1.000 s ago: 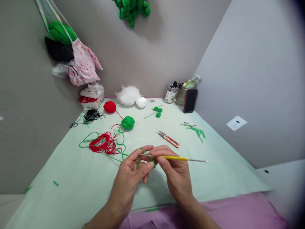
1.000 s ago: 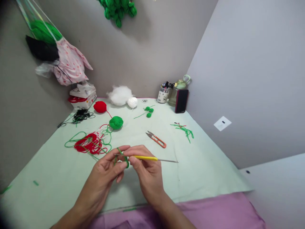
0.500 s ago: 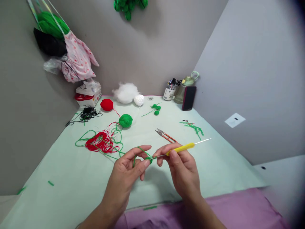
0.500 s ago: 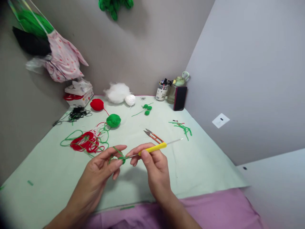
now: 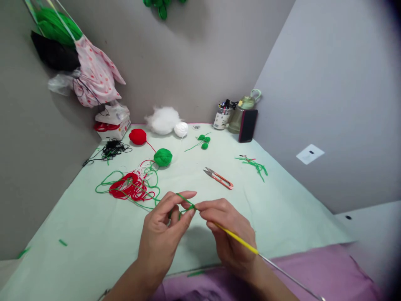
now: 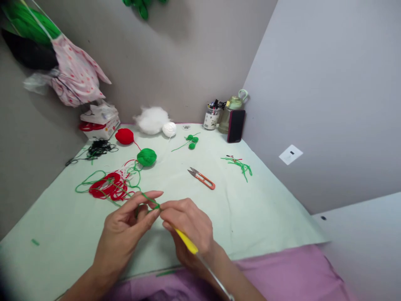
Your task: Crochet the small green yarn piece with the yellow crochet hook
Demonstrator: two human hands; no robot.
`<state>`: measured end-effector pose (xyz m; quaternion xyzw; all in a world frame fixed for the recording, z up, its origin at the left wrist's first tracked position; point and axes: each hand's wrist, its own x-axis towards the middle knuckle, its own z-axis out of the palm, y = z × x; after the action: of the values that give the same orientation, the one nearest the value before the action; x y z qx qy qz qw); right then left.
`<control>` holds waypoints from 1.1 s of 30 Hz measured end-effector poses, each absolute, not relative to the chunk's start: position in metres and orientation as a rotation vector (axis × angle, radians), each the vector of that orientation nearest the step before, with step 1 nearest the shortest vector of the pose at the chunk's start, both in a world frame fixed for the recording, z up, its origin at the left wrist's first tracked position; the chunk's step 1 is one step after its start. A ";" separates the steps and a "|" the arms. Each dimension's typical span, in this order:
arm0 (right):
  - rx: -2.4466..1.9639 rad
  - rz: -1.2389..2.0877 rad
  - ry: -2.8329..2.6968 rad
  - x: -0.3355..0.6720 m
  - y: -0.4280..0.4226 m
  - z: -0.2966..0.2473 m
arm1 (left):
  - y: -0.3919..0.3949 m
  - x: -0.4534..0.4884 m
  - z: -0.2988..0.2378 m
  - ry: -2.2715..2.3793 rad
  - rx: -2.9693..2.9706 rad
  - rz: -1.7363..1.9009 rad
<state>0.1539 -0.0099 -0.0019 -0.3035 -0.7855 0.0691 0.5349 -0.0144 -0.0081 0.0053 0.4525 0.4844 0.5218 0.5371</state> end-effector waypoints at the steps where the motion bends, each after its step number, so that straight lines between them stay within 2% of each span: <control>1: -0.738 0.079 -1.903 0.153 -0.010 -0.004 | -0.008 -0.013 0.005 1.116 1.033 1.251; 3: -0.751 -0.089 -1.950 0.153 -0.009 -0.007 | -0.008 -0.012 0.007 0.977 0.897 1.198; 5: -0.751 -0.103 -1.918 0.153 -0.010 -0.010 | -0.005 -0.012 0.010 0.832 0.729 1.091; 10: -0.800 0.605 -1.441 0.153 -0.008 -0.005 | 0.002 -0.016 0.014 0.792 0.582 1.082; 13: -0.747 0.794 -1.358 0.151 -0.006 -0.003 | 0.001 -0.013 0.009 0.832 0.699 1.123; 16: -0.765 0.688 -1.475 0.148 -0.006 -0.007 | -0.003 -0.008 0.005 0.872 0.797 1.165; 19: -0.818 0.423 -1.629 0.148 -0.010 -0.013 | -0.004 -0.004 0.005 0.885 0.746 1.199; 22: -0.834 0.232 -1.737 0.151 -0.013 -0.014 | -0.001 -0.005 0.009 0.794 0.592 1.090; 24: -0.842 0.302 -1.659 0.153 -0.012 -0.012 | 0.002 -0.008 0.010 0.756 0.499 1.038; 29: -0.795 0.789 -1.298 0.156 -0.004 -0.007 | 0.003 -0.009 0.009 0.811 0.541 1.118; 33: -0.780 0.853 -1.347 0.153 -0.002 -0.005 | -0.002 -0.006 0.006 0.888 0.741 1.135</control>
<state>0.1527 -0.0025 -0.0053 -0.3407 -0.5886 0.3725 0.6315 -0.0060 -0.0019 0.0062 0.3311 0.3970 0.5073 0.6895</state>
